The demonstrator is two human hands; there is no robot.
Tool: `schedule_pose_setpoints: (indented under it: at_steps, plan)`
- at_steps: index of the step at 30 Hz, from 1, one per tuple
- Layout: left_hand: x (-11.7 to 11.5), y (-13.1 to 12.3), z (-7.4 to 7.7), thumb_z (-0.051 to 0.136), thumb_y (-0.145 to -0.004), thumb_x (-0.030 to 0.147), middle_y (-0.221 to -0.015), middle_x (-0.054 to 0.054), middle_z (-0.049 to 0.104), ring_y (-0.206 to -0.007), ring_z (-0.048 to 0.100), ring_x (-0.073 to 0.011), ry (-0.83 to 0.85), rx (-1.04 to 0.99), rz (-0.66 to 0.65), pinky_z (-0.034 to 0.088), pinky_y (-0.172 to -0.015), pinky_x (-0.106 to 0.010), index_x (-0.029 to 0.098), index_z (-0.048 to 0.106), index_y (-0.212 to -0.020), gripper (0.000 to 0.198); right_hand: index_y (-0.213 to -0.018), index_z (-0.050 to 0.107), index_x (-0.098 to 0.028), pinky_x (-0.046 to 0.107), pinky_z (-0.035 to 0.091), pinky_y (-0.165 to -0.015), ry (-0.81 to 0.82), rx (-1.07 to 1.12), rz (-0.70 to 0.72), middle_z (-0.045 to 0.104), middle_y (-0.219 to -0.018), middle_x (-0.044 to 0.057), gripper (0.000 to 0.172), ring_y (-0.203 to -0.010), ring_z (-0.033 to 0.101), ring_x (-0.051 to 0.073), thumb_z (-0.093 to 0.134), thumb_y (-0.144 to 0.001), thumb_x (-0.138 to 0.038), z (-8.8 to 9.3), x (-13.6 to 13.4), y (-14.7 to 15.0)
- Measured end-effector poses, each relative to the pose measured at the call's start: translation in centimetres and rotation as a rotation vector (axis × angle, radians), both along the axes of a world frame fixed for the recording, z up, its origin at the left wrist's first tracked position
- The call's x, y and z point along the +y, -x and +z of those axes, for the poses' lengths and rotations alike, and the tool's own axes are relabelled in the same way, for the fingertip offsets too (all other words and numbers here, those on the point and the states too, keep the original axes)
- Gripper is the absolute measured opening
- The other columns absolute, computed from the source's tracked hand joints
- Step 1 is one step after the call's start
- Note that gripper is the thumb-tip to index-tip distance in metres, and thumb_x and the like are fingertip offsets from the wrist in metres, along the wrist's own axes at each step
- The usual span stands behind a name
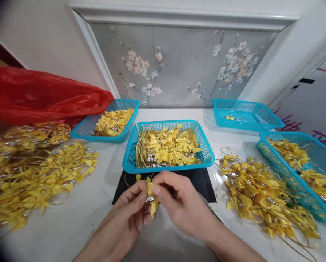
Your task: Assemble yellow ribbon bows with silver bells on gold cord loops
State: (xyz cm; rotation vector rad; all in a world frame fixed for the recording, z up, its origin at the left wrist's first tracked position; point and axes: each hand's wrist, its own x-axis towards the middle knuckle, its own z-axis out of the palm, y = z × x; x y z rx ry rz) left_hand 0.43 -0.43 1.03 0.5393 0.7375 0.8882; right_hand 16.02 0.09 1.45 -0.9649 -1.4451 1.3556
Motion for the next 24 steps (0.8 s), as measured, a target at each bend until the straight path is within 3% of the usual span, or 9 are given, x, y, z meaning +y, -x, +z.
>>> schedule_pose_setpoints:
  at_steps: [3,10,14,18,24]
  plan:
    - [-0.27,0.01,-0.35,0.067,-0.086,0.024,-0.071,0.002,0.058,-0.062,0.053,-0.0085,-0.017,-0.026,-0.033,0.047,-0.059,-0.018,0.018,0.064,-0.074,0.014,-0.081,0.058,-0.021,0.022,0.042,-0.055,0.014,0.105,-0.01,0.054,-0.071,-0.003,0.019,-0.061,0.052,0.01,0.052,-0.096,-0.03,-0.32,-0.3,0.18]
    - [-0.72,0.27,-0.5,0.061,-0.091,0.028,-0.072,0.002,0.063,-0.072,0.057,-0.0111,-0.435,0.309,0.038,0.045,-0.07,-0.019,0.02,0.066,-0.075,0.019,-0.082,0.058,-0.021,0.025,0.041,-0.056,-0.074,0.007,-0.149,0.049,-0.072,-0.002,0.019,-0.064,0.048,0.012,0.052,-0.097,-0.032,-0.45,-0.67,-0.12]
    - [-0.47,0.6,-0.33,0.064,-0.088,0.03,-0.077,0.001,0.063,-0.074,0.058,-0.0125,-0.391,0.359,0.002,0.048,-0.072,-0.021,0.021,0.068,-0.083,0.011,-0.081,0.057,-0.02,0.026,0.039,-0.055,-0.056,-0.042,-0.107,0.051,-0.071,-0.001,0.022,-0.063,0.048,0.012,0.05,-0.097,-0.034,-0.2,-0.59,-0.38]
    - [-0.33,0.82,-0.23,0.065,-0.087,0.034,-0.091,0.0,0.062,-0.086,0.059,-0.0158,-0.414,0.335,0.094,0.05,-0.078,-0.025,0.026,0.066,-0.096,0.012,-0.08,0.057,-0.02,0.026,0.034,-0.052,-0.09,-0.17,-0.091,0.051,-0.07,-0.001,0.023,-0.061,0.044,0.013,0.049,-0.097,-0.033,0.11,-0.62,-0.53]
    - [-0.38,0.15,0.08,0.072,-0.079,0.021,-0.075,0.002,0.064,-0.073,0.059,-0.0139,-0.568,0.548,0.26,0.048,-0.068,-0.02,0.023,0.069,-0.077,0.004,-0.082,0.057,-0.02,0.026,0.034,-0.055,-0.275,-0.33,-0.098,0.052,-0.071,-0.001,0.016,-0.063,0.045,0.013,0.049,-0.096,-0.021,0.23,-0.7,-0.22]
